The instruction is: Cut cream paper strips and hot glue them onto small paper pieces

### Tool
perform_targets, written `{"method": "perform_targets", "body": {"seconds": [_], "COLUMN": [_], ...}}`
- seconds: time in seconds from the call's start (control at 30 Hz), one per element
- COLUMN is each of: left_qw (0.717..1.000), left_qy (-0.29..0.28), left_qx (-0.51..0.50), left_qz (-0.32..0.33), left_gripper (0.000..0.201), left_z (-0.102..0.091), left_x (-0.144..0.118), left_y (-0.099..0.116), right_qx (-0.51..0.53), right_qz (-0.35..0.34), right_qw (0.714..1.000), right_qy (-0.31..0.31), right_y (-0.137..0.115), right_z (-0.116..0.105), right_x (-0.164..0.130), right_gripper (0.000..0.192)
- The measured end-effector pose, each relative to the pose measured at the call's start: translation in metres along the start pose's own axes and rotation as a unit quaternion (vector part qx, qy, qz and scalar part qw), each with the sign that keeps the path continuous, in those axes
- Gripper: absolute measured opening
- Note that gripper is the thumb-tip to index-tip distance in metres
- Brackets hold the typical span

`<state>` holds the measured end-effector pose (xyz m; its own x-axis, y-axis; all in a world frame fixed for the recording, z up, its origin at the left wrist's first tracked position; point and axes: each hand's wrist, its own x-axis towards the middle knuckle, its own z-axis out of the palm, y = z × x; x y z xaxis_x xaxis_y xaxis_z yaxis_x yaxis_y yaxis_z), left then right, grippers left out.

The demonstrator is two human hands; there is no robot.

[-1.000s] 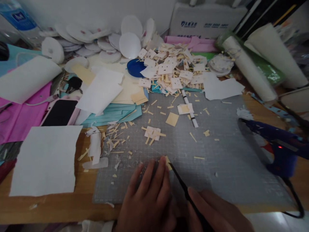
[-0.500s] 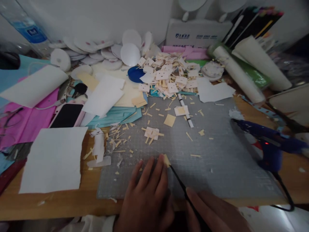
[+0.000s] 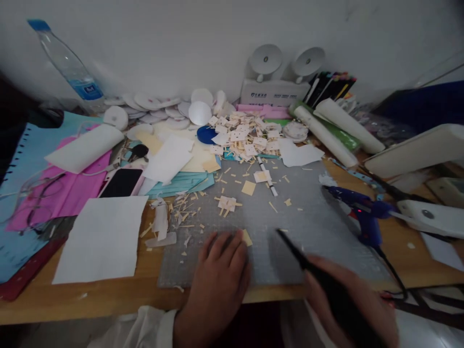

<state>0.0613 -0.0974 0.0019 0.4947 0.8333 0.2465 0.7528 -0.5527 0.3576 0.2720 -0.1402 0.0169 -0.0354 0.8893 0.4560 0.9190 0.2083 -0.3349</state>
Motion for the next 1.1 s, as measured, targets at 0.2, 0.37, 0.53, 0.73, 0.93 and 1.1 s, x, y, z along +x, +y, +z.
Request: {"method": "perform_targets", "body": {"seconds": [0.2,0.37,0.53,0.73,0.93,1.1], "left_qw": [1.000,0.998,0.998,0.918,0.872,0.883], "left_qy": [-0.014,0.015,0.039,0.006,0.012,0.053], "left_qx": [0.017,0.024,-0.002,-0.376,-0.468,-0.454], "left_qz": [0.008,0.060,0.042,-0.126,-0.141,-0.103], "left_gripper": [0.018,0.015,0.021,0.012,0.010,0.006], "left_z": [0.003,0.004,-0.010,-0.046,-0.055,-0.042], "left_x": [0.017,0.020,0.025,0.044,0.054,0.051], "left_y": [-0.005,-0.008,-0.022,-0.044,-0.057,-0.068], "right_qx": [-0.047,-0.151,-0.122,0.011,0.308,0.468], "right_qz": [-0.015,-0.027,-0.058,-0.132,-0.059,0.030], "right_qw": [0.996,0.979,0.979,0.984,0.925,0.802], "right_qy": [-0.070,-0.135,-0.152,-0.117,-0.215,-0.370], "right_y": [0.038,0.067,0.078,0.028,-0.031,-0.037], "right_z": [0.011,0.046,0.053,-0.003,0.009,0.061], "right_x": [0.083,0.124,0.137,0.126,0.121,0.123], "right_gripper": [0.031,0.047,0.055,0.036,0.011,0.018]}}
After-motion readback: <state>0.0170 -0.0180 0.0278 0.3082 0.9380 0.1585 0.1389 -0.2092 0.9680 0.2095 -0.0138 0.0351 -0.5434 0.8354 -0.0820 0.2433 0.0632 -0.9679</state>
